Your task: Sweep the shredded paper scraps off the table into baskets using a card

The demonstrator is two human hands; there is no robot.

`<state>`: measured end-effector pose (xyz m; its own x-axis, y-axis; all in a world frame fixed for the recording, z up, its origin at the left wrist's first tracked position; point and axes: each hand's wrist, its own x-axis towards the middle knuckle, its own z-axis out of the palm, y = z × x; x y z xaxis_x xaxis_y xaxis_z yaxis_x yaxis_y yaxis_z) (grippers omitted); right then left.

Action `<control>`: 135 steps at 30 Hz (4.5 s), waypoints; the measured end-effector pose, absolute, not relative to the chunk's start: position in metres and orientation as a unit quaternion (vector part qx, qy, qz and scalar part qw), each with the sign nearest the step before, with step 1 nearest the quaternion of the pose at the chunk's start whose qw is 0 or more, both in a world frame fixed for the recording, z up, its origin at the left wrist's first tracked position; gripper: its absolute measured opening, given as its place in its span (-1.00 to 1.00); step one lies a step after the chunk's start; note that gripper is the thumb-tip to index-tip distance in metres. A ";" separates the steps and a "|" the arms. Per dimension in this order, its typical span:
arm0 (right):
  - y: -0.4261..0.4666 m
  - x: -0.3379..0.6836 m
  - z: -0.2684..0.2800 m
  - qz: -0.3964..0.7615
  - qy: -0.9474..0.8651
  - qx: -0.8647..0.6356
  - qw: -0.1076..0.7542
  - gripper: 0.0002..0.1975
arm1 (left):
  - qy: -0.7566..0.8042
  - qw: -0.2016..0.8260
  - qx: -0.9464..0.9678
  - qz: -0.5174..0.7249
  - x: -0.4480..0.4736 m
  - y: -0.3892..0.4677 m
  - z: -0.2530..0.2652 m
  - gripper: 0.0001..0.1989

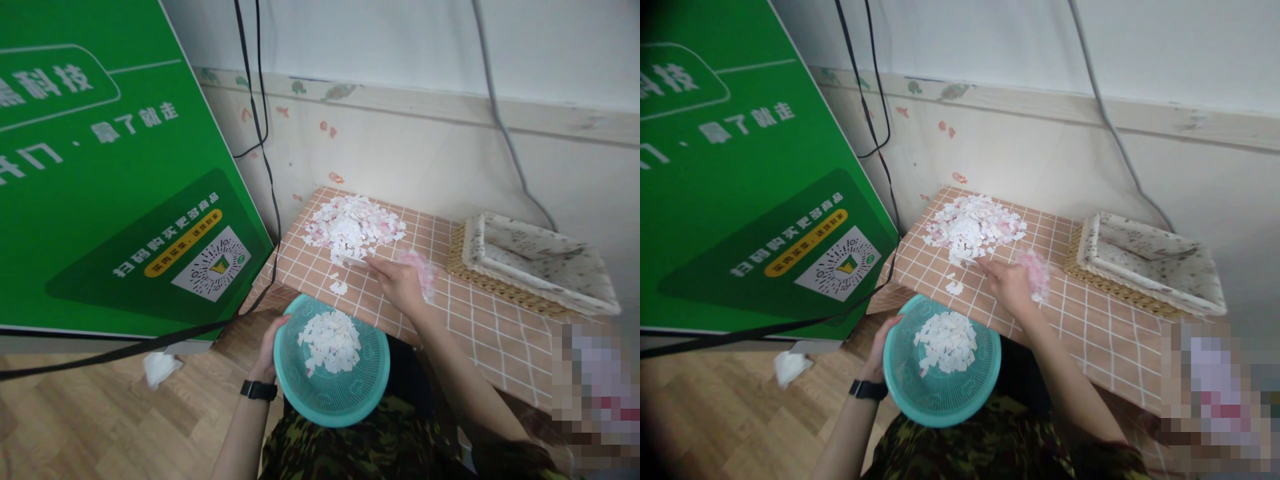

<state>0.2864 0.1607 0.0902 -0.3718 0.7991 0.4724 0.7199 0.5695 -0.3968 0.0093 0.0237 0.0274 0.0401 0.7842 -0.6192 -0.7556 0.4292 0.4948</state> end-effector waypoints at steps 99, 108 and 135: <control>0.173 0.312 0.118 -0.008 -0.807 -0.524 0.272 -0.71 | 0.478 0.707 -0.010 0.522 0.011 0.023 0.017 -0.81; 0.171 0.306 0.117 0.006 -0.808 -0.515 0.286 -0.72 | 0.487 0.698 -0.013 0.525 0.013 0.023 0.020 -0.84; 0.152 0.316 0.107 -0.024 -0.795 -0.517 0.317 -0.74 | 0.476 0.706 -0.007 0.525 0.012 0.023 0.018 -0.81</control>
<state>0.3165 0.1523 0.1071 -0.2649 0.8066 0.5284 0.8370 0.4644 -0.2894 0.0118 0.0229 0.0183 -0.0039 0.7344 -0.6787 -0.7469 0.4492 0.4903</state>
